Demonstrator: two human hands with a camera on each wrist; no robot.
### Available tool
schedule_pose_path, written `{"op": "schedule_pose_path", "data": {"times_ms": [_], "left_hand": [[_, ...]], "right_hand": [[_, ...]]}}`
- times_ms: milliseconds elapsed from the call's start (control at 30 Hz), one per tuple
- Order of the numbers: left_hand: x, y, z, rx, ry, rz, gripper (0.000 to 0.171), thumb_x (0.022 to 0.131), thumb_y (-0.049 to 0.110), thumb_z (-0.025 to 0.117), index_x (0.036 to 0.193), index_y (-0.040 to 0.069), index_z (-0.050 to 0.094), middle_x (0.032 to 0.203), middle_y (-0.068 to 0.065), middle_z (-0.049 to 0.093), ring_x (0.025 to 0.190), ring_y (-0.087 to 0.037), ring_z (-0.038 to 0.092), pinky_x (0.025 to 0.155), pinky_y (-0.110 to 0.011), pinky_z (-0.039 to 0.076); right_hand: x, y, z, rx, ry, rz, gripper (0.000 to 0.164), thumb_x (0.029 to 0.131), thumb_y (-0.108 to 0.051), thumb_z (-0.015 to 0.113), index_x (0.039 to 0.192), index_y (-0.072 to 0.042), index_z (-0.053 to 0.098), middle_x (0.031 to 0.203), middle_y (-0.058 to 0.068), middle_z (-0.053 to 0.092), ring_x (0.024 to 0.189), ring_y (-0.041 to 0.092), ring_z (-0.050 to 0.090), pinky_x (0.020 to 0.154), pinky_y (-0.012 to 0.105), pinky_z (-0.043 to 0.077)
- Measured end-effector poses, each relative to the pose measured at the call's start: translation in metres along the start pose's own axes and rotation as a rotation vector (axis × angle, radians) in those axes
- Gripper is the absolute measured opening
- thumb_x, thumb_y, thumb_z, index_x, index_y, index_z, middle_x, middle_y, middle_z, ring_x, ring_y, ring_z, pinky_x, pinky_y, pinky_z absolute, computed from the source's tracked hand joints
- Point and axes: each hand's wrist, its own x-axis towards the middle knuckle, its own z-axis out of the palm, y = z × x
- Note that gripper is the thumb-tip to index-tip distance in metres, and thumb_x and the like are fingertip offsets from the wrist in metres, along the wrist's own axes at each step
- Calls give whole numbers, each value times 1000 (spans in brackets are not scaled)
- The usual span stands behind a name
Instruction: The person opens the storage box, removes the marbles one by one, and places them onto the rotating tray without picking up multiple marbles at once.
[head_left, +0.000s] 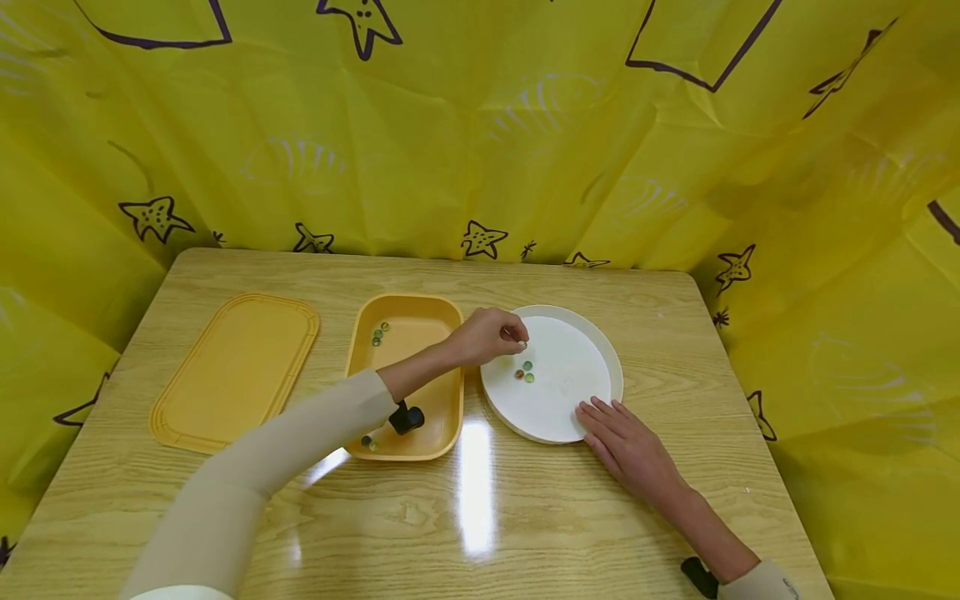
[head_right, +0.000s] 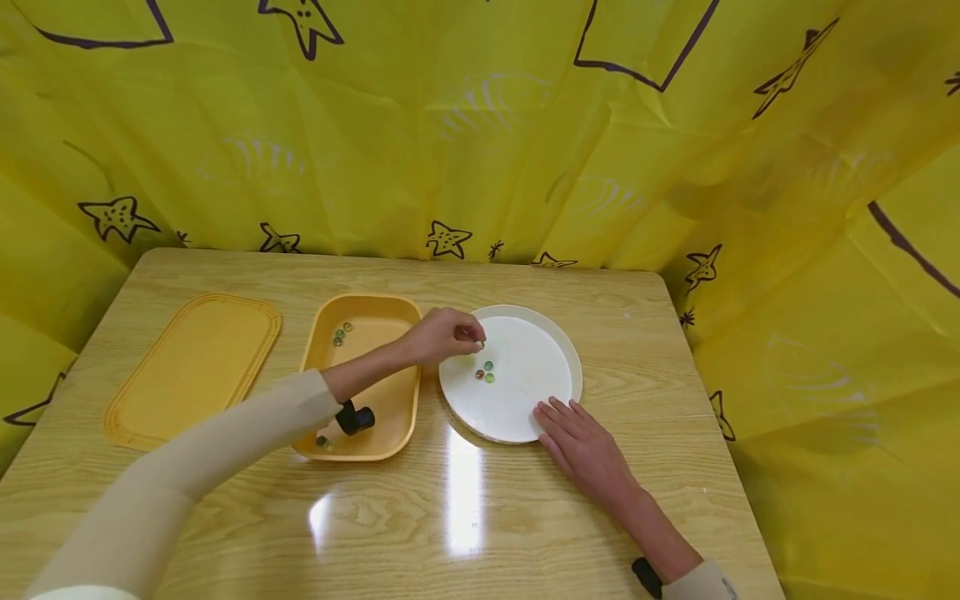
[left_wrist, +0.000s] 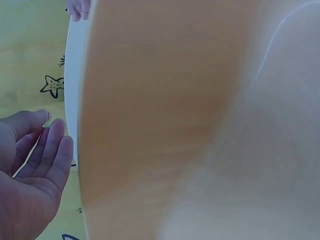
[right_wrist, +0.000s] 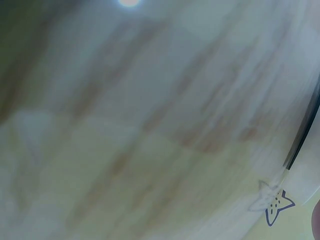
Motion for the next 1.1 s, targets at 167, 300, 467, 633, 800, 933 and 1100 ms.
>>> {"op": "schedule_pose_path", "data": {"times_ms": [167, 300, 467, 633, 800, 933, 1100], "left_hand": [[8, -4, 5, 25, 15, -21, 7, 92, 4, 71, 97, 2, 73, 94, -6, 73, 91, -16, 67, 80, -21, 50], [13, -5, 8, 56, 21, -36, 6, 92, 4, 71, 96, 2, 73, 95, -7, 73, 92, -17, 67, 80, -21, 50], [18, -8, 11, 85, -1, -31, 5, 92, 4, 70, 96, 2, 73, 97, -8, 73, 96, -19, 67, 83, -22, 50], [23, -12, 14, 108, -19, -6, 4, 92, 4, 70, 94, 1, 72, 96, -8, 72, 96, -19, 67, 84, -21, 49], [25, -13, 16, 141, -19, -5, 4, 92, 3, 69, 93, 3, 73, 94, -6, 72, 91, -17, 65, 82, -22, 49], [27, -13, 18, 176, -17, -9, 5, 92, 3, 69, 91, 5, 73, 91, -5, 71, 86, -15, 62, 79, -22, 47], [29, -14, 20, 210, -50, -11, 5, 93, 4, 69, 91, 6, 72, 90, -4, 70, 82, -14, 57, 76, -21, 45]], "right_hand": [[0, 0, 1, 2, -6, 7, 48, 109, -34, 42, 136, 0, 60, 136, 12, 60, 128, 32, 54, 113, 44, 30], [-1, 0, 1, 3, -7, 10, 49, 109, -35, 40, 135, 0, 60, 136, 12, 61, 128, 32, 54, 112, 45, 31], [0, 0, 1, -2, 2, 5, 52, 110, -37, 36, 135, 0, 61, 135, 12, 61, 127, 31, 54, 113, 42, 29], [0, 0, 1, -3, 8, 1, 52, 110, -37, 36, 134, 1, 61, 134, 12, 61, 127, 31, 55, 113, 42, 29], [0, 0, 1, -7, 12, -7, 50, 109, -36, 38, 134, 1, 61, 134, 13, 61, 126, 32, 55, 114, 42, 29], [0, 0, 1, -11, 14, -8, 50, 109, -36, 38, 134, 1, 61, 135, 13, 61, 126, 32, 55, 115, 40, 27], [0, 0, 0, -5, 9, -3, 47, 108, -33, 43, 135, 1, 61, 135, 13, 61, 127, 32, 55, 115, 39, 26]]}}
